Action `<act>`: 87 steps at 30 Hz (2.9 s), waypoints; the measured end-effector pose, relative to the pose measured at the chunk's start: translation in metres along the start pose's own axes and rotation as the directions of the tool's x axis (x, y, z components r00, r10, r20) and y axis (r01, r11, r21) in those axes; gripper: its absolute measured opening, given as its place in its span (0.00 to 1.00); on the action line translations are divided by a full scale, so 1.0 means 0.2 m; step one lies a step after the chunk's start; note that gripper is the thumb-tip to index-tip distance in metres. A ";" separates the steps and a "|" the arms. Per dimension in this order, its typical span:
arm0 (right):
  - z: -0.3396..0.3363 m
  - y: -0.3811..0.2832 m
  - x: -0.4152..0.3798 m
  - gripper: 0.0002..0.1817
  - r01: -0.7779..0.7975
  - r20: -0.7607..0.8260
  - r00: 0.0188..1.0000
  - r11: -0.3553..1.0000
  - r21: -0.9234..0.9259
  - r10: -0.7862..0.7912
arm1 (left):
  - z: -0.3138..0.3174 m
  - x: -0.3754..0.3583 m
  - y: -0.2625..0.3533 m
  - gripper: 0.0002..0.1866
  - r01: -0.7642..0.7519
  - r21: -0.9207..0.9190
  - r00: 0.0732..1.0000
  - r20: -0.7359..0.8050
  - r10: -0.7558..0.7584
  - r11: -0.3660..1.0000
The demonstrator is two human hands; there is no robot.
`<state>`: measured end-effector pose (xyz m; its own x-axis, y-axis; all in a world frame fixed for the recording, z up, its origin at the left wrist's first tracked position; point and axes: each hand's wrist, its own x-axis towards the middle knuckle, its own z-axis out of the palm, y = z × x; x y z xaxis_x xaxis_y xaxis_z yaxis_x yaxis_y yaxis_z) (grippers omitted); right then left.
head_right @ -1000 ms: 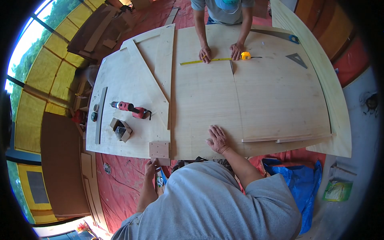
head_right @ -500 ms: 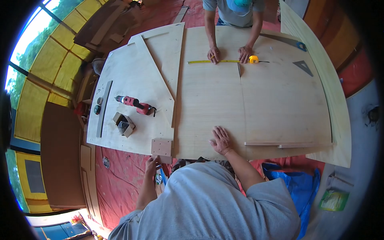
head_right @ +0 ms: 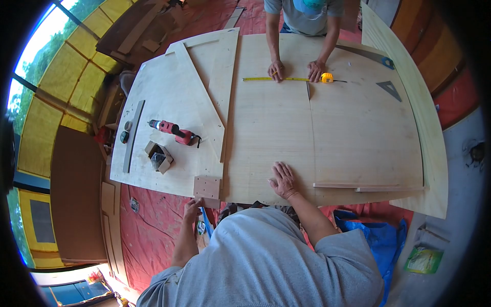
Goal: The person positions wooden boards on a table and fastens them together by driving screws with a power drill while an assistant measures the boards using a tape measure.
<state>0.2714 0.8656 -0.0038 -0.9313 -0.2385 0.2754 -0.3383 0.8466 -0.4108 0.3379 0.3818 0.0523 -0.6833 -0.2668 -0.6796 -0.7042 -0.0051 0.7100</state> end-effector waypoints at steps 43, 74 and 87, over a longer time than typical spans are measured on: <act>-0.02 -0.01 0.00 0.36 -0.003 -0.005 1.000 1.000 0.016 0.004 | 0.02 0.05 -0.09 0.20 0.041 0.155 0.995 -0.093 -0.027 0.987; 0.07 -0.28 0.13 0.40 -0.281 -0.014 0.959 0.945 -0.168 0.283 | -0.16 0.16 0.05 0.20 0.268 -0.032 0.901 0.362 -0.239 0.963; -0.03 -0.44 0.26 0.48 -0.354 0.203 0.890 0.899 -0.257 0.409 | -0.23 0.27 0.01 0.23 0.305 0.031 0.839 0.464 -0.284 0.952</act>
<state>0.2537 0.7826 0.0522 -0.9944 0.0373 -0.0988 0.0605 0.9680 -0.2435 0.3083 0.3234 0.0256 -0.4630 0.2252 -0.8573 -0.8846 -0.0562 0.4630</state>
